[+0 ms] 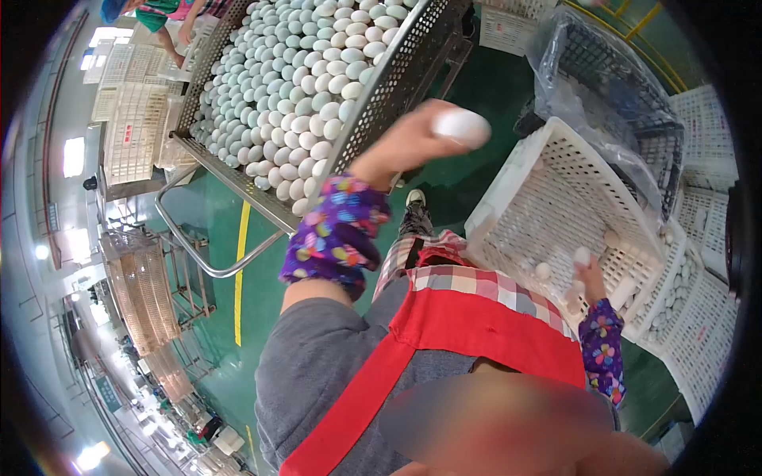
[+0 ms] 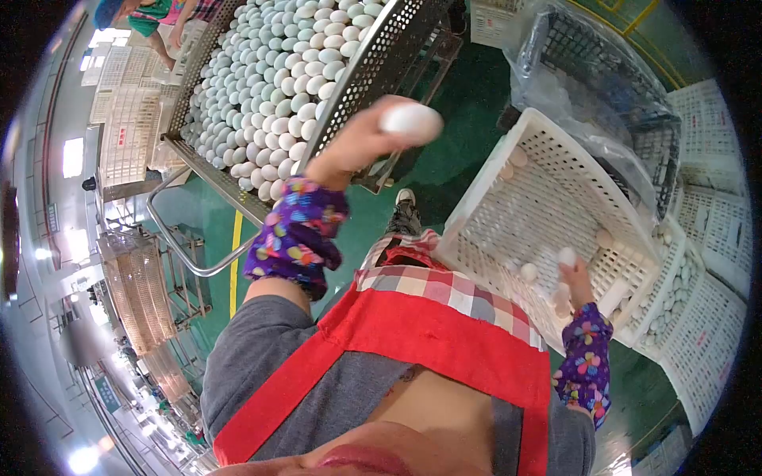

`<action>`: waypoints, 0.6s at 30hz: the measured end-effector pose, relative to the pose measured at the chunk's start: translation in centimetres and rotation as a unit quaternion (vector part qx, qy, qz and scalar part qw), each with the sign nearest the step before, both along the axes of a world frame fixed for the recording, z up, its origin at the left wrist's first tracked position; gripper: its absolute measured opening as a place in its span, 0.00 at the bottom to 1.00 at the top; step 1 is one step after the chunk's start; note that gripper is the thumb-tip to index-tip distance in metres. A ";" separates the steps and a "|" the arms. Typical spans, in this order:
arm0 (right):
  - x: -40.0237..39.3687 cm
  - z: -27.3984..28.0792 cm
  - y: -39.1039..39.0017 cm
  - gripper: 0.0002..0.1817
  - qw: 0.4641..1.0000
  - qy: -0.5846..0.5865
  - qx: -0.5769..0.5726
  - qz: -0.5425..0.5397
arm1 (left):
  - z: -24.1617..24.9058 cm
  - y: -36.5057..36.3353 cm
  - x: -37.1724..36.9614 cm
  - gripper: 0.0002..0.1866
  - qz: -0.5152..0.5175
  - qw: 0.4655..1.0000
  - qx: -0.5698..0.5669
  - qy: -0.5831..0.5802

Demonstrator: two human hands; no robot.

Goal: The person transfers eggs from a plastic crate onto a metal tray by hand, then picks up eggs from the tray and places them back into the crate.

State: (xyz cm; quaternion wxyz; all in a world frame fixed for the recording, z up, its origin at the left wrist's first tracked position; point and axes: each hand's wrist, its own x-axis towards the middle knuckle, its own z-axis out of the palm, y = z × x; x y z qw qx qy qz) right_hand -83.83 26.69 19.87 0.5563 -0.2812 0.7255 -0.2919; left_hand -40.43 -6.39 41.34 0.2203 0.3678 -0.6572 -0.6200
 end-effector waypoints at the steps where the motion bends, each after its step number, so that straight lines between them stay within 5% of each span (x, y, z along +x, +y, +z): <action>1: -1.1 1.1 -0.4 0.24 0.999 0.009 -0.019 -0.037 | 0.1 -1.2 3.3 0.27 0.076 0.997 0.013 -0.024; 2: -0.7 4.1 -2.1 0.27 0.996 -0.009 -0.037 -0.081 | -0.9 -2.6 6.6 0.27 0.107 0.994 0.009 -0.005; 3: 0.2 7.9 -4.8 0.31 0.990 -0.026 -0.055 -0.124 | -3.7 -4.3 10.5 0.28 0.173 0.979 -0.036 -0.104; 5: 2.9 15.0 -10.1 0.36 0.981 -0.119 -0.136 -0.064 | -6.0 -6.2 15.3 0.29 0.233 0.962 -0.045 -0.136; 7: 7.7 20.2 -15.9 0.39 0.963 -0.134 -0.226 -0.066 | -7.3 -8.4 18.5 0.27 0.177 0.892 -0.229 -0.349; 13: 21.1 23.5 -38.6 0.36 0.952 -0.103 -0.238 0.160 | -10.8 -13.2 22.1 0.21 0.073 0.841 -0.304 -0.441; 15: 26.7 23.0 -46.0 0.32 0.948 0.048 -0.233 0.212 | -11.5 -14.3 22.7 0.21 0.049 0.830 -0.321 -0.452; 18: 31.2 17.3 -58.4 0.35 0.792 0.344 -0.330 0.382 | -10.3 -15.4 22.4 0.21 0.022 0.828 -0.307 -0.470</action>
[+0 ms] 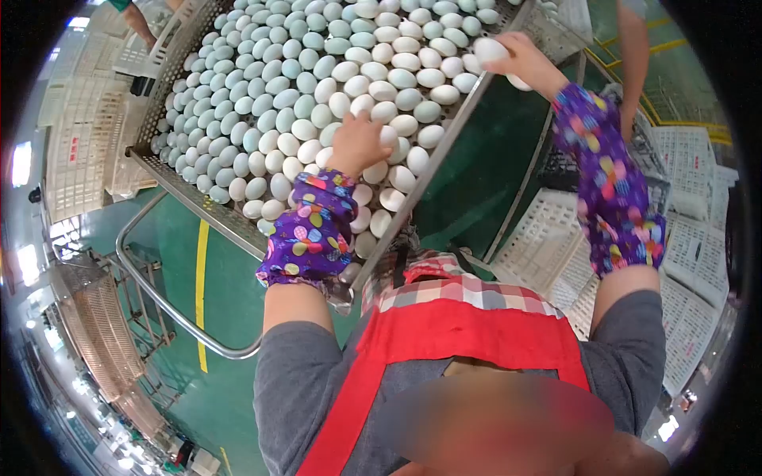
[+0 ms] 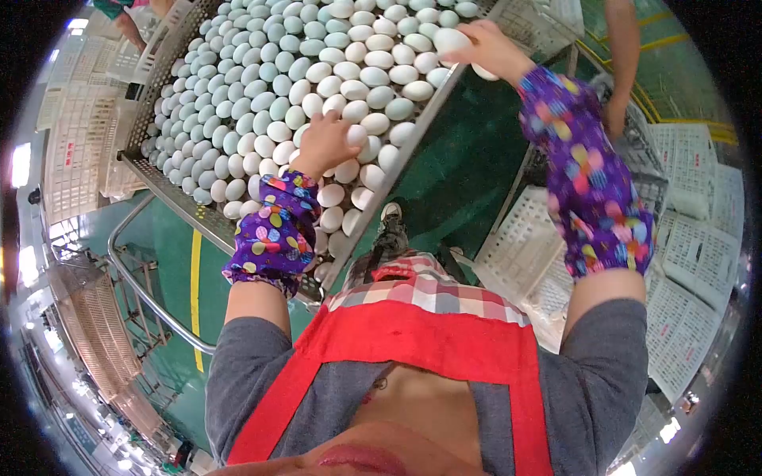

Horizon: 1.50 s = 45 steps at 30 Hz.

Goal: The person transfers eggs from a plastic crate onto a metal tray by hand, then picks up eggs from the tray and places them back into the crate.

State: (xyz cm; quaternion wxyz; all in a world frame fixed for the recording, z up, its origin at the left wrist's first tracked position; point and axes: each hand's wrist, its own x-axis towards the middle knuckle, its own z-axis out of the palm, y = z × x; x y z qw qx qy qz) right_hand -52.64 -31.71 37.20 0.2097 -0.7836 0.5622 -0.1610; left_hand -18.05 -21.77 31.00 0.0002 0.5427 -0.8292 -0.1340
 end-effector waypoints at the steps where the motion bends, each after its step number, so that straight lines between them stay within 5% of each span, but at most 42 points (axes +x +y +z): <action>1: 1.5 -1.2 -2.9 0.34 0.995 0.089 -0.034 0.001 | 0.1 -0.4 -0.1 0.21 -0.001 1.000 0.009 -0.016; 4: 7.4 0.2 -6.8 0.32 0.914 0.398 0.011 -0.079 | 0.0 -1.3 -0.2 0.19 -0.007 1.000 0.013 -0.006; 7: 8.2 -2.2 -10.3 0.31 0.818 0.571 0.053 -0.038 | -0.4 -2.2 -0.4 0.19 -0.027 0.999 0.024 -0.003; 10: 9.2 -3.7 -10.8 0.26 0.820 0.550 0.086 -0.133 | -1.0 -2.5 -0.6 0.20 -0.029 0.999 0.015 0.024; 14: 8.2 -5.2 -12.6 0.33 0.779 0.588 0.180 -0.121 | -1.5 -2.6 -0.3 0.22 -0.030 0.997 0.014 0.064; 17: 5.7 -7.4 -12.8 0.34 0.841 0.500 0.120 -0.166 | -3.7 -1.9 -0.6 0.24 -0.039 0.987 -0.086 0.129; 21: 5.8 -8.2 -13.5 0.32 0.837 0.453 0.181 -0.246 | -5.3 -0.9 -1.3 0.26 -0.012 0.980 -0.090 0.178; 27: 4.0 -14.8 -13.6 0.31 0.856 0.299 0.060 -0.417 | -5.6 0.6 -1.5 0.34 -0.006 0.973 -0.095 0.208; 31: 6.1 -14.7 -12.3 0.28 0.895 0.212 -0.045 -0.390 | -5.6 0.9 -2.0 0.38 0.008 0.982 -0.061 0.177; 34: 7.5 -13.0 -10.2 0.26 0.948 0.103 -0.176 -0.244 | -4.7 1.0 -2.7 0.36 0.004 0.977 -0.085 0.194; 37: 5.9 -4.4 -2.6 0.23 0.977 -0.075 -0.154 -0.125 | -2.3 0.7 -4.6 0.31 -0.040 0.958 -0.109 0.261; 39: 1.1 0.4 2.8 0.13 0.924 -0.051 -0.365 -0.104 | -1.1 0.8 -7.2 0.29 -0.072 0.940 -0.113 0.314; 40: -2.6 2.1 5.5 0.10 0.921 -0.059 -0.374 -0.090 | -0.3 1.2 -8.9 0.28 -0.095 0.930 -0.101 0.340; 41: -5.6 3.4 9.0 0.07 0.929 -0.114 -0.305 -0.174 | 0.7 1.8 -10.7 0.27 -0.114 0.919 -0.089 0.368; 45: -19.3 4.9 26.3 0.06 0.921 0.091 -0.192 -0.328 | 4.9 6.9 -20.6 0.22 -0.289 0.855 -0.002 0.430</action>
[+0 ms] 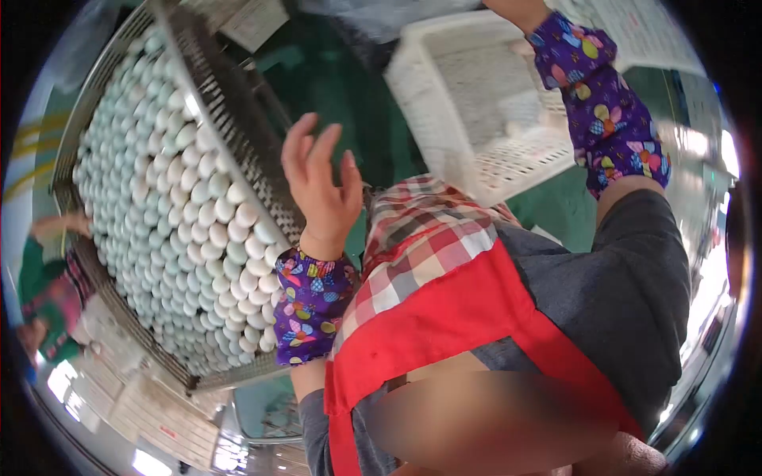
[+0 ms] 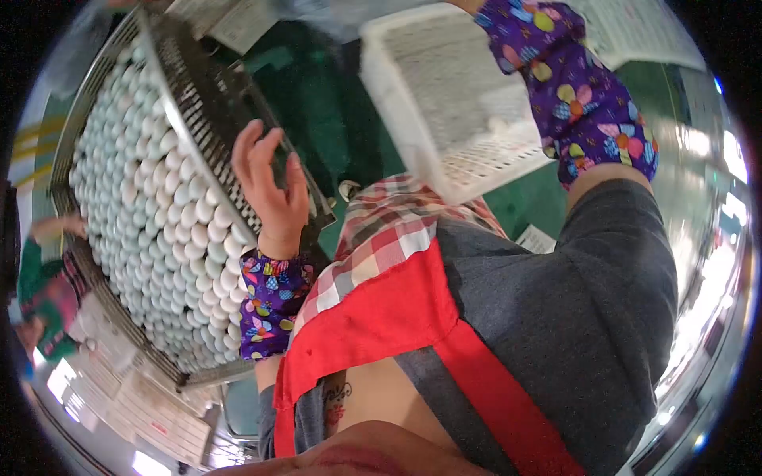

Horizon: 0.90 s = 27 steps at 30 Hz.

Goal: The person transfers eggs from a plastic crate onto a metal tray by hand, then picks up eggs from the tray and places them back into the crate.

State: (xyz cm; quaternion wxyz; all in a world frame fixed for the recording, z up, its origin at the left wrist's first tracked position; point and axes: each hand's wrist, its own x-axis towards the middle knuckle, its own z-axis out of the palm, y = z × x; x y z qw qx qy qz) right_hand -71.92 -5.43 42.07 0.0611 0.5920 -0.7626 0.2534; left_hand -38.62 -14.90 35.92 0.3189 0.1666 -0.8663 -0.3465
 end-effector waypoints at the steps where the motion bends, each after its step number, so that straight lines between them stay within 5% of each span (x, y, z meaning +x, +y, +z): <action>1: -2.7 -0.5 4.7 0.06 0.998 0.015 0.047 -0.051 | 1.1 2.0 -2.8 0.20 -0.063 0.998 0.010 0.016; 3: -5.3 -2.6 12.2 0.06 0.975 -0.049 0.120 -0.181 | 0.9 5.7 -8.2 0.18 -0.178 0.984 0.027 0.015; 5: -9.1 -8.8 19.4 0.20 0.879 -0.131 0.397 -0.230 | 0.3 10.0 -12.8 0.14 -0.245 0.966 0.055 -0.058; 8: -9.2 -18.0 26.9 0.18 0.840 -0.093 0.520 -0.124 | -4.6 14.8 -17.6 0.14 -0.324 0.898 0.012 -0.298; 10: -10.4 -23.4 29.0 0.24 0.723 -0.105 0.681 -0.053 | -7.5 17.6 -20.5 0.16 -0.377 0.793 -0.053 -0.475; 11: -10.7 -26.1 30.0 0.24 0.711 -0.094 0.697 0.001 | -9.0 18.6 -21.8 0.17 -0.383 0.771 -0.030 -0.507; 14: -10.7 -33.1 32.0 0.26 0.743 -0.112 0.657 -0.069 | -15.4 22.2 -24.3 0.19 -0.377 0.745 0.010 -0.550; 17: -9.0 -28.5 30.9 0.27 0.706 -0.164 0.676 -0.131 | -19.8 26.1 -26.5 0.25 -0.371 0.749 0.108 -0.538; 20: -9.2 -27.7 31.6 0.27 0.718 -0.149 0.676 -0.071 | -27.0 30.3 -26.6 0.26 -0.376 0.780 0.119 -0.486; 21: -9.4 -27.5 31.6 0.27 0.713 -0.164 0.678 -0.073 | -27.3 30.4 -26.7 0.26 -0.372 0.798 0.120 -0.458; 25: -10.0 -29.3 32.4 0.35 0.649 -0.204 0.732 -0.035 | -22.5 29.5 -29.6 0.25 -0.349 0.701 0.155 -0.602; 27: -10.0 -28.8 32.3 0.42 0.632 -0.207 0.746 -0.027 | -23.0 29.1 -28.8 0.24 -0.322 0.725 0.136 -0.593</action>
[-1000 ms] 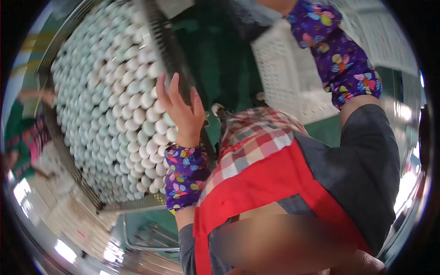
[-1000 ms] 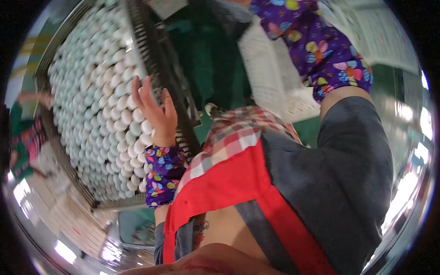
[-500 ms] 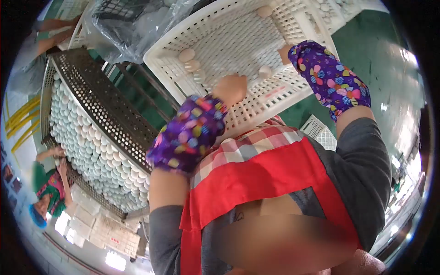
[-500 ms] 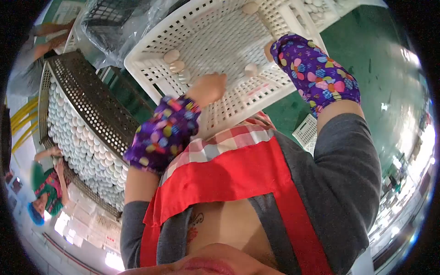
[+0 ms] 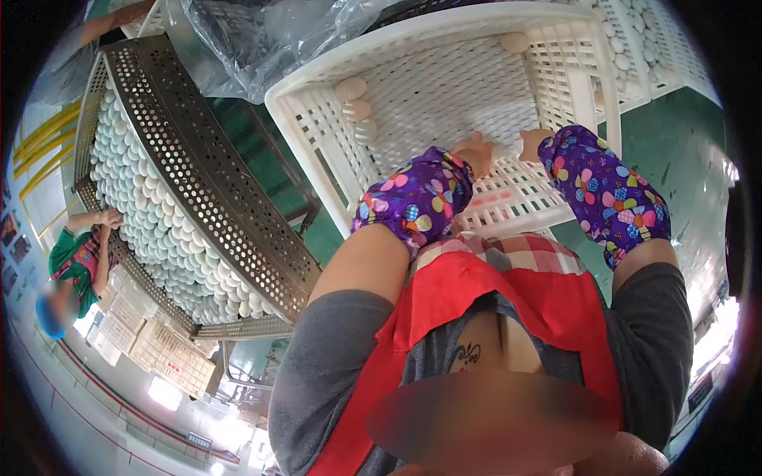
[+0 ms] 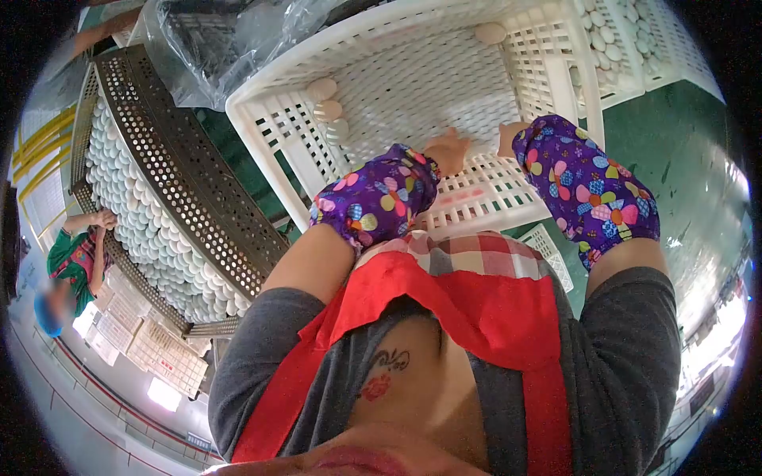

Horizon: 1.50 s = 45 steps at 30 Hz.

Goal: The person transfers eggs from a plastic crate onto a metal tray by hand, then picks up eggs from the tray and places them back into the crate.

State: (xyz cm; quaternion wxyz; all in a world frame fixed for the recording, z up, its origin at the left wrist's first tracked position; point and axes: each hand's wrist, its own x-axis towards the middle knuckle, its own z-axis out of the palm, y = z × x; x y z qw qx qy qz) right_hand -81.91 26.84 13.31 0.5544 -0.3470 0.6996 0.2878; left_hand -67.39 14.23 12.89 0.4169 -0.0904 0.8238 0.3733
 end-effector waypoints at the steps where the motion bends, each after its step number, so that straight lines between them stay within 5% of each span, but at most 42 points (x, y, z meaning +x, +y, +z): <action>1: -0.1 0.0 0.0 0.41 1.000 -0.002 0.002 -0.003 | -0.3 -0.2 0.6 0.23 0.008 1.000 -0.016 0.012; 7: -0.4 2.4 -0.7 0.37 0.999 -0.010 -0.016 -0.034 | 4.0 -8.7 4.1 0.21 0.080 0.973 -0.216 -0.011; 10: 1.0 -0.6 1.6 0.30 0.949 0.019 -0.261 -0.177 | 6.5 -12.9 3.5 0.21 -0.032 0.944 -0.319 -0.080; 11: 0.7 0.6 0.4 0.28 0.908 0.021 -0.297 -0.295 | 4.7 -13.4 3.7 0.22 0.133 0.928 -0.316 -0.148; 12: 0.6 1.6 -1.6 0.25 0.851 0.024 -0.332 -0.406 | 4.8 -13.6 4.2 0.24 0.123 0.929 -0.314 -0.150; 16: -3.5 -1.8 -6.5 0.22 0.473 -0.042 -0.417 -0.774 | -0.4 -15.8 6.5 0.26 -0.028 0.972 -0.197 -0.124; 19: -7.1 -5.6 -8.8 0.26 0.334 0.024 -0.438 -0.834 | -1.2 -15.3 6.2 0.31 0.128 0.954 -0.209 -0.171; 22: -6.3 -1.8 -11.6 0.31 0.223 0.036 -0.405 -0.886 | -0.4 -15.3 6.5 0.29 0.101 0.960 -0.238 -0.109; 25: -6.5 -4.4 -10.9 0.36 0.282 0.024 -0.449 -0.848 | 1.9 -16.0 5.1 0.29 -0.019 0.971 -0.141 -0.193; 27: -7.2 -11.0 -10.1 0.35 0.421 0.057 -0.555 -0.715 | -0.4 -15.0 6.1 0.19 0.035 0.961 -0.205 -0.181; 30: -2.1 -3.1 -12.2 0.34 0.723 0.308 -0.411 -0.462 | -1.6 -14.7 6.4 0.20 0.011 0.967 -0.214 -0.140; 33: -0.6 -3.5 -13.0 0.31 0.711 0.322 -0.445 -0.439 | -1.2 -14.4 5.8 0.21 0.041 0.975 -0.198 -0.090; 35: -0.2 -4.2 -12.9 0.29 0.707 0.295 -0.462 -0.446 | 1.7 -12.9 4.4 0.25 0.224 0.946 -0.213 -0.097; 41: -2.4 -7.1 -13.3 0.27 0.690 0.353 -0.497 -0.389 | 5.3 -9.7 1.7 0.25 0.228 0.964 -0.133 0.041; 45: -2.7 -3.3 -14.3 0.26 0.757 0.318 -0.396 -0.412 | 2.7 -8.1 1.9 0.25 0.209 0.962 -0.164 0.055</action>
